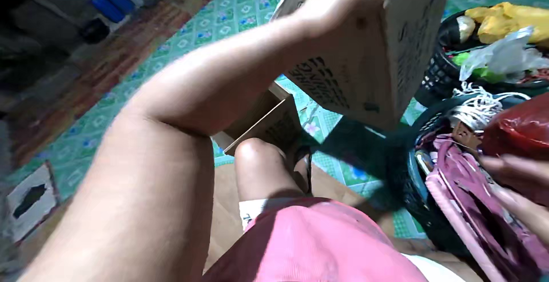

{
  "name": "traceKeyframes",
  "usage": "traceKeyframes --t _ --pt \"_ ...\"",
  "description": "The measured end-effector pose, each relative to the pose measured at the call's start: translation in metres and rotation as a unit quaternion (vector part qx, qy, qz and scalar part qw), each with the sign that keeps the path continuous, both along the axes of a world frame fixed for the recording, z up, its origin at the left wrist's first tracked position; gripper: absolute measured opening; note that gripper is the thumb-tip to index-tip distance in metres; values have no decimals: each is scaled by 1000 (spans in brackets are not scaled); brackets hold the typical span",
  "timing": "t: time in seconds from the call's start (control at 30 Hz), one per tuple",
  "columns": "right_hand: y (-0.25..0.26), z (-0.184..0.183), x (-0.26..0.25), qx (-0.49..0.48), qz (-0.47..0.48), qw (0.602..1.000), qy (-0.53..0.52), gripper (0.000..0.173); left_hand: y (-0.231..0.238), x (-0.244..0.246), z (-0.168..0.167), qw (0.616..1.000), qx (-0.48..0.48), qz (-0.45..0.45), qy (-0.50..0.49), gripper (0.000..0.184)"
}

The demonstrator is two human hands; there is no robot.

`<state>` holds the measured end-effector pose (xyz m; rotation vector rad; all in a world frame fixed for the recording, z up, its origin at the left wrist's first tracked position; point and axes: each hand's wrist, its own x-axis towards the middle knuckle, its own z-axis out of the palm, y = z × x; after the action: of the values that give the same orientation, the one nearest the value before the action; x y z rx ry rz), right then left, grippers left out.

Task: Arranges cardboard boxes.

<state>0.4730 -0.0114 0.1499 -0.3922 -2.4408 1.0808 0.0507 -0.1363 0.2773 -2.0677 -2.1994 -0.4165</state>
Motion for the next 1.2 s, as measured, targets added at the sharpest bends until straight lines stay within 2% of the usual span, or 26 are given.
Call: traceKeyframes --t 0.07,0.13,0.2,0.27,0.37,0.43,0.53,0.6,0.67,0.73,0.8,0.9,1.0,1.07,1.1,1.13,1.2 --pt "-20 2 -56 -209 -69 972 79 67 -8 26 -20 999 -31 -6 12 21" --pt "-32 -5 -108 -383 -128 907 121 63 -13 48 -61 999 -43 -19 3 16" --pt "-35 -24 -147 -459 -183 861 124 64 -16 68 -116 997 -46 -57 -2 14" --pt "-37 -49 -173 -471 -243 841 112 78 -19 95 -168 993 -82 -78 -17 16" --pt "-43 -91 -192 -440 -334 832 48 99 -23 127 -231 985 -137 -95 -39 22" --pt "-49 -119 -193 -382 -379 843 -24 109 -27 137 -255 980 -155 -107 -71 27" --pt "-55 -144 -191 -286 -382 874 -91 125 -37 133 -265 974 -96 -134 -155 26" --pt "-54 -144 -187 -267 -374 882 -103 127 -47 117 -251 968 -48 -114 -219 36" --pt "-44 -139 -180 -239 -363 889 -143 122 -57 86 -226 974 3 1 -226 45" --pt "-24 -138 -170 -182 -345 899 -198 116 -57 40 -213 964 35 149 -217 42" --pt "-4 -134 -162 -128 -320 907 -241 111 -55 1 -210 942 16 234 -239 35" --pt "-9 -117 -172 -3 -307 905 -295 96 -44 -27 -232 925 -64 218 -305 34" --pt "-39 -109 -192 156 -221 928 -256 64 -32 -22 -252 929 -120 202 -287 43" --pt "-73 -107 -204 148 -92 942 -287 62 -27 -11 -254 934 -128 239 -232 32" --pt "-89 -107 -210 126 -17 930 -346 65 -25 -8 -254 932 -141 263 -208 30" --pt "-104 -110 -213 128 37 910 -393 61 -24 -6 -253 926 -154 286 -192 30" --pt "-122 -124 -208 179 69 898 -396 32 -23 -7 -250 911 -171 330 -178 31"
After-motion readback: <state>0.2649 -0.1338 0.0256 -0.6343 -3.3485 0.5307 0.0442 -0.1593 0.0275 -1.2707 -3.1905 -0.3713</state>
